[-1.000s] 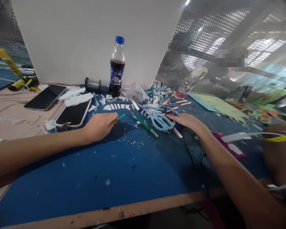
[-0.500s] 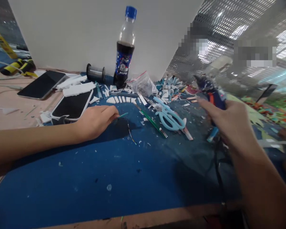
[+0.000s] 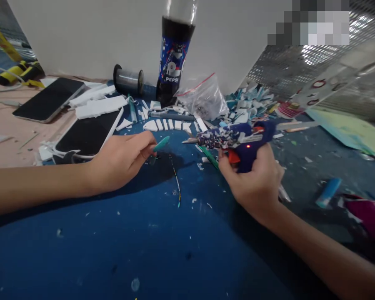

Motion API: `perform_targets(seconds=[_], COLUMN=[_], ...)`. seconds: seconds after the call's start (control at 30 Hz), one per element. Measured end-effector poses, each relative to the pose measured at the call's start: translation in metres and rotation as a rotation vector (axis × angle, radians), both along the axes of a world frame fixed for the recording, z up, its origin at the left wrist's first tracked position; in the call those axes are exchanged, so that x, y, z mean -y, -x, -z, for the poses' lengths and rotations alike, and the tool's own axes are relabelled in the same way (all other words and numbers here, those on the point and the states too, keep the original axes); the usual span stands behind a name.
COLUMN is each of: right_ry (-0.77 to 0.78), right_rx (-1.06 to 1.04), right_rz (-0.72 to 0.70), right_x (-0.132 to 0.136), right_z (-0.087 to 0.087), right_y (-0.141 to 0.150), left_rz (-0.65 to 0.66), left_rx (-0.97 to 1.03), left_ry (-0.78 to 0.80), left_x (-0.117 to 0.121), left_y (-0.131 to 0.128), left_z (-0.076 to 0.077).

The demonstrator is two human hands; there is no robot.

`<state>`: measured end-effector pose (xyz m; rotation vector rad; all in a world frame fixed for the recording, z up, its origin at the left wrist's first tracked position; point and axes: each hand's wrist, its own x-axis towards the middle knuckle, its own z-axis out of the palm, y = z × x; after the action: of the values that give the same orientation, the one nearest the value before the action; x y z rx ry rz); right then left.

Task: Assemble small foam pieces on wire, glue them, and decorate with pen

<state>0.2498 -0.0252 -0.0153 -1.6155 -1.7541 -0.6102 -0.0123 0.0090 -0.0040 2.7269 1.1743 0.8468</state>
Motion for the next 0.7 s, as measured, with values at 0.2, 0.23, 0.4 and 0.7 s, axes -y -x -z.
perform_targets(seconds=[0.2,0.23,0.4,0.7], right_ry=[0.041,0.063,0.143,0.135], right_rx=[0.104,0.098,0.139,0.21], right_rz=[-0.103,-0.101,-0.059,-0.12], right_x=[0.0053,0.0041,-0.001,-0.0022], right_z=[0.0033,0.0037,0.0029,-0.0053], right_y=[-0.0034,-0.0045,-0.0075,-0.0038], left_rz=[0.046,0.061,0.074,0.07], left_rx=[0.059,0.061,0.019,-0.005], left_ry=[-0.057,-0.061,-0.075,-0.068], left_x=[-0.002,-0.002,-0.0006,-0.0016], left_y=[0.0005,0.0006,0.0012,-0.0004], left_z=[0.0064,0.0066,0.0039,0.0042])
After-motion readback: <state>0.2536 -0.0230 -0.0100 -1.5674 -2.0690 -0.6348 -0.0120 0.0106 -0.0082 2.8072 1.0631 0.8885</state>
